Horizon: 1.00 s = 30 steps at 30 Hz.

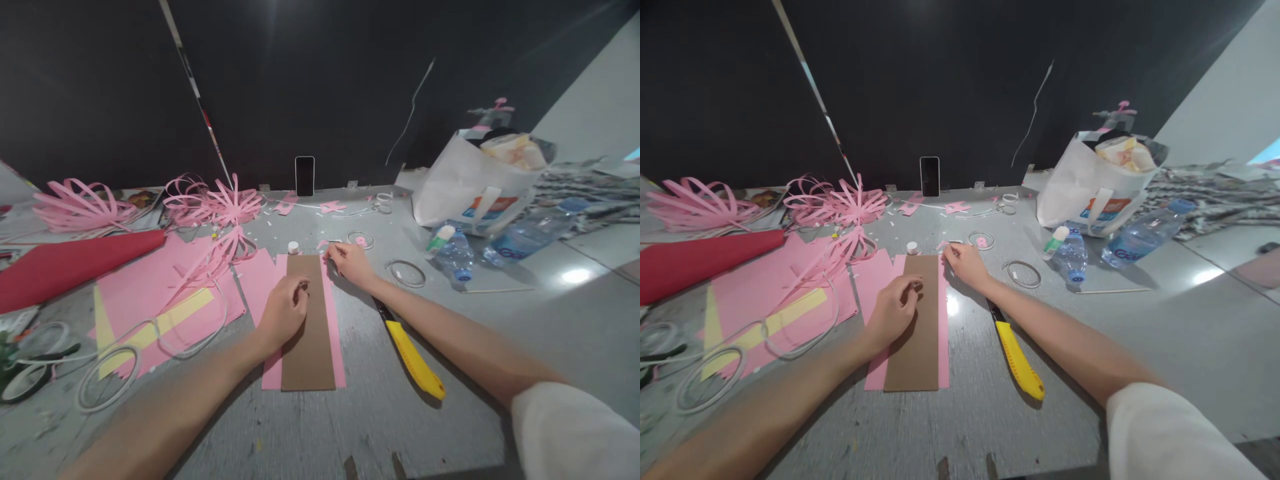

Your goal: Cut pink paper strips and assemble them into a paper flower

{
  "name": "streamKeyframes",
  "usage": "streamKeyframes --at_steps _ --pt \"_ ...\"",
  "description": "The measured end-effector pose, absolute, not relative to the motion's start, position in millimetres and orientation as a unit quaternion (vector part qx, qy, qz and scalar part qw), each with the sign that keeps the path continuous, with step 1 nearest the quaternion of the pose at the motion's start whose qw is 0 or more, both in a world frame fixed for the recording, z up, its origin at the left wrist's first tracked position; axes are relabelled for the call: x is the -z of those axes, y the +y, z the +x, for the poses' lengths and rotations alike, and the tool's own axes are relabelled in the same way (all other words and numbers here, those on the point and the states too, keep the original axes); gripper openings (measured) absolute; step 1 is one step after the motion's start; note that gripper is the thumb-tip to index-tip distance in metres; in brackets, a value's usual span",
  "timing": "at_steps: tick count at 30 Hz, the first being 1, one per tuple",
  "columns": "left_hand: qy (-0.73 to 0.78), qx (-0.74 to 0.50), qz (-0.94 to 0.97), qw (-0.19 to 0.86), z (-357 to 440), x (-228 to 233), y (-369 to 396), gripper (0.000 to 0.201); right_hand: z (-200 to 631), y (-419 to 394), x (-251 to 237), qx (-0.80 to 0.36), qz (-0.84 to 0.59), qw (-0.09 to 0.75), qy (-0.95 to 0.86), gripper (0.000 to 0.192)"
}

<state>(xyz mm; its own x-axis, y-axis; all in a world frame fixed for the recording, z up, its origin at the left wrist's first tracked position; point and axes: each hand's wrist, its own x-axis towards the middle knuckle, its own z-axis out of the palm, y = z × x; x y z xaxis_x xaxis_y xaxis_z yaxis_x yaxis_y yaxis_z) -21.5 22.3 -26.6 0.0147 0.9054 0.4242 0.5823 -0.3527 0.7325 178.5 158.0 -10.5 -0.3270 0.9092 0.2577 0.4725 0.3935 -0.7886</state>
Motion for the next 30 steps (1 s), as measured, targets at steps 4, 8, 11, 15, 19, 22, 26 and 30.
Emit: streamKeyframes --at_steps 4,8,11,15,19,22,26,30 --pt "0.531 -0.429 0.706 0.187 -21.4 26.0 22.0 0.03 178.8 158.7 11.1 -0.312 -0.45 0.36 -0.755 0.044" --pt "0.535 -0.443 0.69 0.204 -20.9 26.6 22.1 0.034 178.9 159.8 11.8 -0.314 -0.45 0.36 -0.754 0.043" --pt "0.529 -0.45 0.69 0.206 -20.5 27.0 22.1 0.034 179.1 160.4 12.3 -0.316 -0.453 0.358 -0.753 0.041" --pt "0.523 -0.439 0.704 0.196 -20.4 24.4 21.6 0.033 179.3 160.5 12.6 -0.317 -0.458 0.355 -0.751 0.041" --pt "0.513 -0.425 0.721 0.189 -20.7 20.1 21.3 0.03 179.1 158.8 11.0 -0.319 -0.46 0.353 -0.749 0.041" --pt "0.509 -0.416 0.73 0.185 -21.1 18.4 21.4 0.029 179.1 157.6 9.7 -0.321 -0.459 0.354 -0.749 0.042" --pt "0.507 -0.423 0.728 0.181 -21.4 19.7 22.6 0.029 179.1 157.4 9.7 -0.322 -0.459 0.355 -0.748 0.041" --pt "0.507 -0.445 0.705 0.217 -21.4 23.2 25.0 0.032 178.8 158.0 10.3 -0.32 -0.46 0.354 -0.749 0.04"
